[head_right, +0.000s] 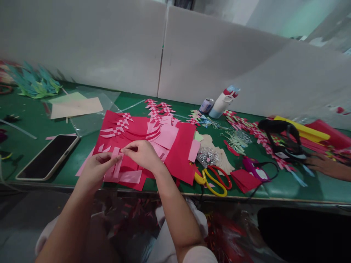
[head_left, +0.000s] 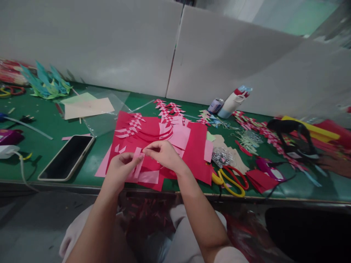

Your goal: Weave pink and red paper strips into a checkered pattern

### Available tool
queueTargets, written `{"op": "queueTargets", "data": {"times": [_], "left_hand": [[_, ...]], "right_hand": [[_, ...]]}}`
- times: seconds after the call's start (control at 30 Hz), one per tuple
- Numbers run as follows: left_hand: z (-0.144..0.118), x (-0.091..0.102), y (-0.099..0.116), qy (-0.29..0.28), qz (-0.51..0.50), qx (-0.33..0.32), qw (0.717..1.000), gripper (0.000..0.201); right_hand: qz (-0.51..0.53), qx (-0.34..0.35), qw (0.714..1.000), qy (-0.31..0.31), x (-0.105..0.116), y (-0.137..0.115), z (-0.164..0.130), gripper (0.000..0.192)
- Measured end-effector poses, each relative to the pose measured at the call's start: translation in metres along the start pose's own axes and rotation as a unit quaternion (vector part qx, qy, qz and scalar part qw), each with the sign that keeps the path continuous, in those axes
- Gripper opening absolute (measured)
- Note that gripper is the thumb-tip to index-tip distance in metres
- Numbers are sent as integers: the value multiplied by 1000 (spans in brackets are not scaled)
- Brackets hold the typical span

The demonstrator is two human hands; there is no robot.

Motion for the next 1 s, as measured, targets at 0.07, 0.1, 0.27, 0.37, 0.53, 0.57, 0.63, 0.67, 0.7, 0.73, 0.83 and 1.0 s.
{"op": "queueTargets", "data": {"times": [0.07,0.1,0.27,0.37,0.53,0.57,0.63,0.67,0.7,0.73,0.83,1.0], "left_hand": [[0,0,0,-2,-5,3,1000,31],[0,0,0,-3,-6,4,1000,31],[1,-1,-1,-17,-6,11,1000,33],[1,-2,-2,-6,-25,10,1000,33],[3,-3,-7,11,-59,15,998,35],[3,-3,-8,12,-64,15,998,34],[4,-4,-10,16,-71,11,997,33],[5,-4,-10,18,-72,8,997,33],[5,-4,-10,18,-71,6,997,33],[4,-4,-9,14,-68,6,998,33],[3,-5,-5,2,-64,2,998,34],[4,-2,-5,60,-86,-49,993,28]], "right_hand": [[3,-2,1000,2,0,1,1,16],[2,-2,1000,3,0,1,1,17],[-12,0,1000,-6,0,4,1,17],[-13,-4,1000,-15,0,5,1,17],[-2,-14,1000,-13,-1,4,1,17],[0,-16,1000,-13,-1,4,1,17],[7,-18,1000,-15,-1,3,1,18],[11,-16,1000,-16,-2,3,1,18],[14,-12,1000,-17,-2,3,1,18],[15,-7,1000,-18,-2,3,1,18],[2,4,1000,-20,-1,3,1,19],[-29,-3,999,-26,1,1,-1,20]]}}
Point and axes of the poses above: each hand's wrist, its own z-axis towards the middle knuckle, its own x-axis out of the back of the hand, y = z × x, the point moved 1 cm from there along z, towards the middle knuckle, and after that the axes turned 4 degrees about -y, right-handed, at the moved point
